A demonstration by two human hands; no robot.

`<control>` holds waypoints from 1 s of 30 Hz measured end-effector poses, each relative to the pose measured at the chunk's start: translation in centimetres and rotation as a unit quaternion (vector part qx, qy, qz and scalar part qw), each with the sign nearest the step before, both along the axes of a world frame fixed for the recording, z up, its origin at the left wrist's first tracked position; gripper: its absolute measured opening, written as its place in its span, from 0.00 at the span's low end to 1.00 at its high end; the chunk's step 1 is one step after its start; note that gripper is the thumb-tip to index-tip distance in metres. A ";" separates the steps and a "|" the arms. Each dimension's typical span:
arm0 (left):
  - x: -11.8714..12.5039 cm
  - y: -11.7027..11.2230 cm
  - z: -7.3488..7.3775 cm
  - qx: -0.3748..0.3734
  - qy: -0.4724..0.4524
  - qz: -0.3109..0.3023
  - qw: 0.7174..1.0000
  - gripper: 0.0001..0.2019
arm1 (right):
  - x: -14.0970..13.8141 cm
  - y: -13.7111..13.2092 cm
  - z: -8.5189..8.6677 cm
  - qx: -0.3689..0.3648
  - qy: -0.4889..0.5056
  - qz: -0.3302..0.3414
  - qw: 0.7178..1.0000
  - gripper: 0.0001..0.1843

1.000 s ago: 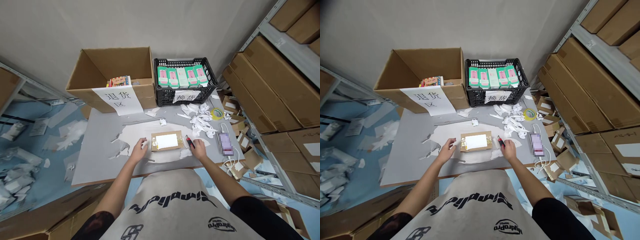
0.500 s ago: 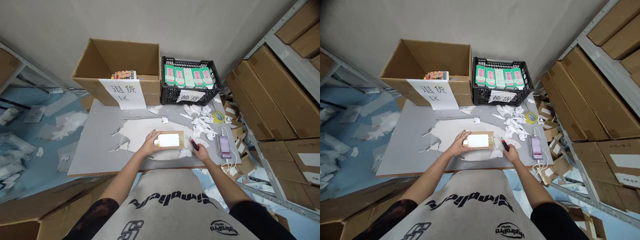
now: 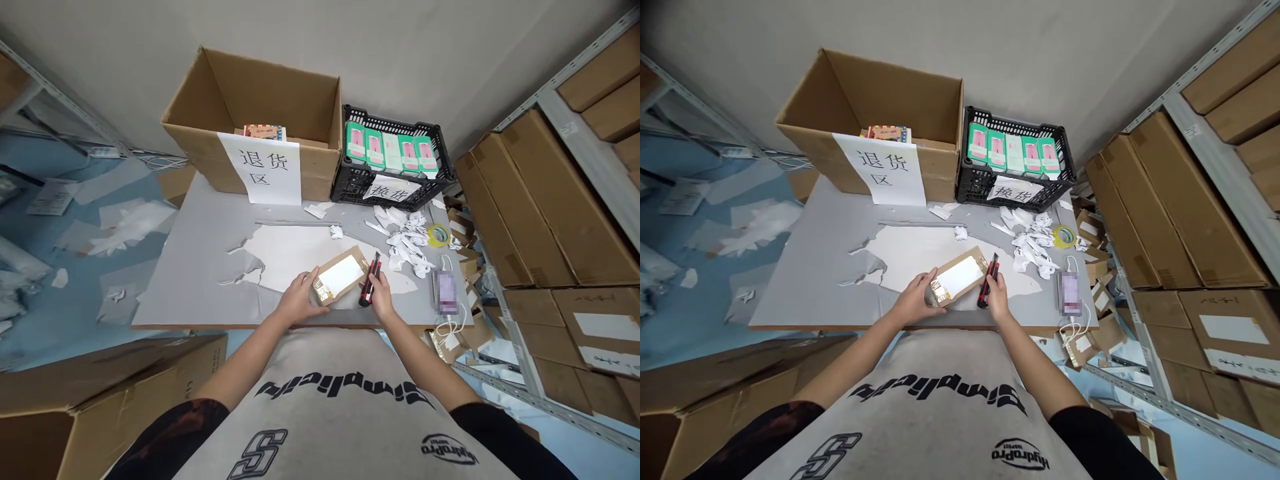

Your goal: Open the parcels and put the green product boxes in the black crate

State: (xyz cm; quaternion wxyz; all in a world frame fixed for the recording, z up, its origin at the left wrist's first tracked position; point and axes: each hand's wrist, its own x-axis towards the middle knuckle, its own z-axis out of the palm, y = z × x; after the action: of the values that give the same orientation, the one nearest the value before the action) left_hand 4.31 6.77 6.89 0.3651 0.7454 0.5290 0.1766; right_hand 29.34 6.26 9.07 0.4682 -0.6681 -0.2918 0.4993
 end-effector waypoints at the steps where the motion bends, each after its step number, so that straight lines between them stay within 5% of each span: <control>1: 0.1 -1.0 -0.5 0.011 -0.001 0.010 1.000 0.55 | -0.6 0.8 -0.1 0.021 0.041 -0.016 0.999 0.21; 6: 0.7 -4.6 -1.2 -0.010 -0.015 0.001 1.000 0.20 | -0.6 5.7 0.7 0.002 0.196 0.112 0.974 0.16; 10: 0.6 -2.3 2.5 0.020 0.079 -0.148 0.986 0.09 | 2.6 6.1 1.6 -0.046 0.149 0.145 0.977 0.14; 14: 2.6 3.3 5.5 0.185 0.171 -0.306 0.918 0.38 | 5.0 1.8 0.8 -0.089 0.065 0.127 0.986 0.13; 18: 6.1 7.4 4.8 0.174 0.235 -0.458 0.840 0.56 | 5.8 -3.6 -0.4 -0.126 0.039 0.099 0.986 0.17; 20: 7.2 8.3 4.1 0.182 0.233 -0.432 0.852 0.55 | 6.1 -5.5 -0.4 -0.127 0.037 0.091 0.987 0.22; 24: 7.4 8.2 3.4 0.192 0.246 -0.287 0.905 0.52 | 6.8 -6.9 0.4 -0.092 0.079 0.149 0.981 0.31; 30: 7.6 7.7 3.0 0.159 0.289 -0.222 0.918 0.53 | 7.7 -3.5 -0.2 -0.069 0.074 0.251 0.963 0.30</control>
State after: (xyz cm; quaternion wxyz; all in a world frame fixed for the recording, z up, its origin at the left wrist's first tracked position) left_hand 11.89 14.42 9.87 0.1027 0.9108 0.3968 -0.0499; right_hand 37.04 2.76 8.91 0.3008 -0.5654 -0.3792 0.6678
